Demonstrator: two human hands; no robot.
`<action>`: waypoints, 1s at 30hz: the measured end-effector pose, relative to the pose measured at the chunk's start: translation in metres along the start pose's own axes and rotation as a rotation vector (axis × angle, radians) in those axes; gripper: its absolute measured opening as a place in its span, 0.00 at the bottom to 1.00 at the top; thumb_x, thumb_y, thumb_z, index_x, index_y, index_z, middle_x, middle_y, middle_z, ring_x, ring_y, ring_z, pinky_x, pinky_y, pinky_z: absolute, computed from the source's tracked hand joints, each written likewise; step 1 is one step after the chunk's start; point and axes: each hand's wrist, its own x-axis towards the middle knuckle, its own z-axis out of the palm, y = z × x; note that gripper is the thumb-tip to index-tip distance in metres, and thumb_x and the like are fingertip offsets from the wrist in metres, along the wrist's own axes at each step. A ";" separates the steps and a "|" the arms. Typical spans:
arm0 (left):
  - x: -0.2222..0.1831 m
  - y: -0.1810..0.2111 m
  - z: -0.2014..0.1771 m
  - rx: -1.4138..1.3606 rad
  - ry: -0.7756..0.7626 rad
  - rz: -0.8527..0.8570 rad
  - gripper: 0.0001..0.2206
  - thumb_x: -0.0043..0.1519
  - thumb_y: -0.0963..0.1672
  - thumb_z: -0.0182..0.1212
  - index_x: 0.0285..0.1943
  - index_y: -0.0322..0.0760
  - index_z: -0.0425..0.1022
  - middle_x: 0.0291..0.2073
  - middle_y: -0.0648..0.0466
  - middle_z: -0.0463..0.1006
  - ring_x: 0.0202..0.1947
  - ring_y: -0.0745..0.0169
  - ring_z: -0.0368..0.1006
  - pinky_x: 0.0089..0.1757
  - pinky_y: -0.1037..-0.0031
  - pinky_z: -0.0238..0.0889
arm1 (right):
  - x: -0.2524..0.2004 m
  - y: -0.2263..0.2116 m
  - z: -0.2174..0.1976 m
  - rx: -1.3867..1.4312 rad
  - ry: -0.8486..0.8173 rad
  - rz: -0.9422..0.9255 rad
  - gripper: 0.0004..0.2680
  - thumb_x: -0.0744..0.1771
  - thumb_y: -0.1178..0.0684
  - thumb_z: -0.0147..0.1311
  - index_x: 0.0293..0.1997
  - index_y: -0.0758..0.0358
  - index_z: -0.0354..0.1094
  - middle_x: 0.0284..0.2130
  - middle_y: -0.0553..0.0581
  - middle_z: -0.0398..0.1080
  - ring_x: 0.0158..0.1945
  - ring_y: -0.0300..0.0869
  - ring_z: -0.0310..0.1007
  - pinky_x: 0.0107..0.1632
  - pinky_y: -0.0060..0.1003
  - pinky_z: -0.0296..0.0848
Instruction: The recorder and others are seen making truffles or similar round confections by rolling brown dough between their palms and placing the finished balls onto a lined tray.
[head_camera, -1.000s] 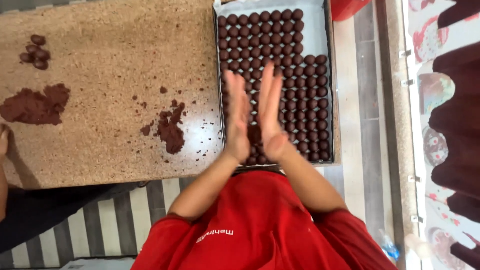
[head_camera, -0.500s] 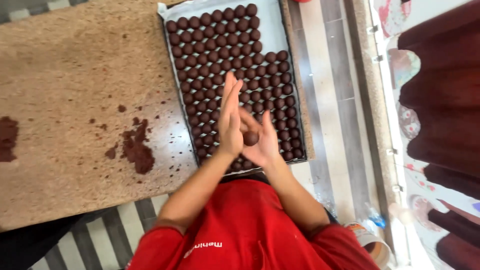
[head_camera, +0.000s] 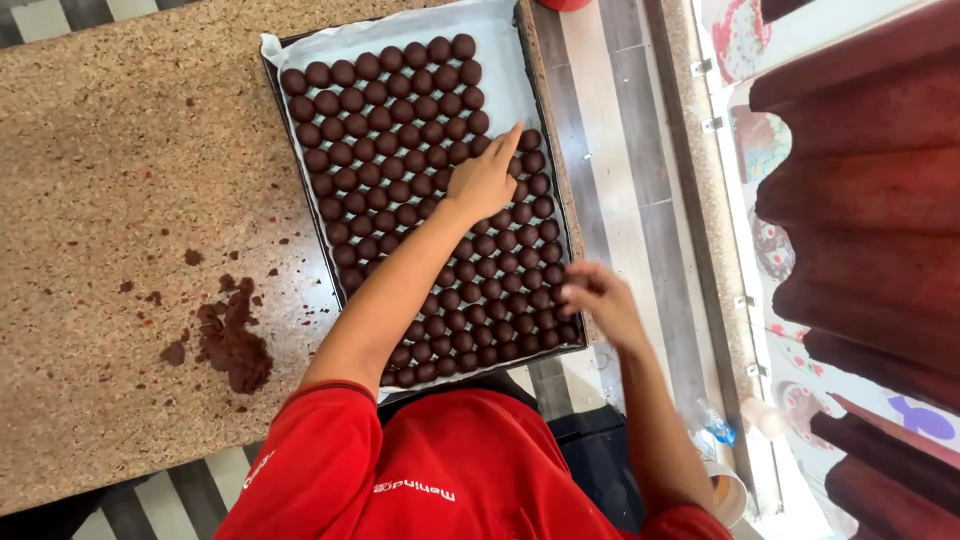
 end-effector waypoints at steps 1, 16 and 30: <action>-0.002 0.001 -0.003 0.000 0.003 -0.007 0.38 0.60 0.40 0.54 0.82 0.50 0.42 0.75 0.54 0.61 0.40 0.39 0.77 0.39 0.53 0.72 | 0.024 -0.015 0.001 -0.002 -0.007 0.002 0.14 0.64 0.61 0.62 0.55 0.67 0.70 0.42 0.57 0.73 0.43 0.44 0.75 0.45 0.44 0.79; -0.223 -0.015 -0.063 -0.758 0.261 -0.225 0.17 0.65 0.42 0.62 0.64 0.36 0.76 0.54 0.54 0.82 0.37 0.66 0.76 0.41 0.78 0.70 | 0.315 -0.080 0.062 -1.100 -0.036 -0.765 0.11 0.64 0.49 0.70 0.46 0.61 0.78 0.36 0.62 0.79 0.34 0.52 0.77 0.36 0.44 0.75; -0.470 -0.142 -0.063 -1.097 1.058 -0.746 0.12 0.70 0.42 0.59 0.61 0.34 0.77 0.52 0.49 0.83 0.28 0.69 0.72 0.31 0.78 0.65 | 0.191 -0.085 0.202 -1.073 -0.203 -0.954 0.09 0.65 0.60 0.61 0.48 0.66 0.78 0.44 0.65 0.78 0.45 0.49 0.79 0.46 0.41 0.75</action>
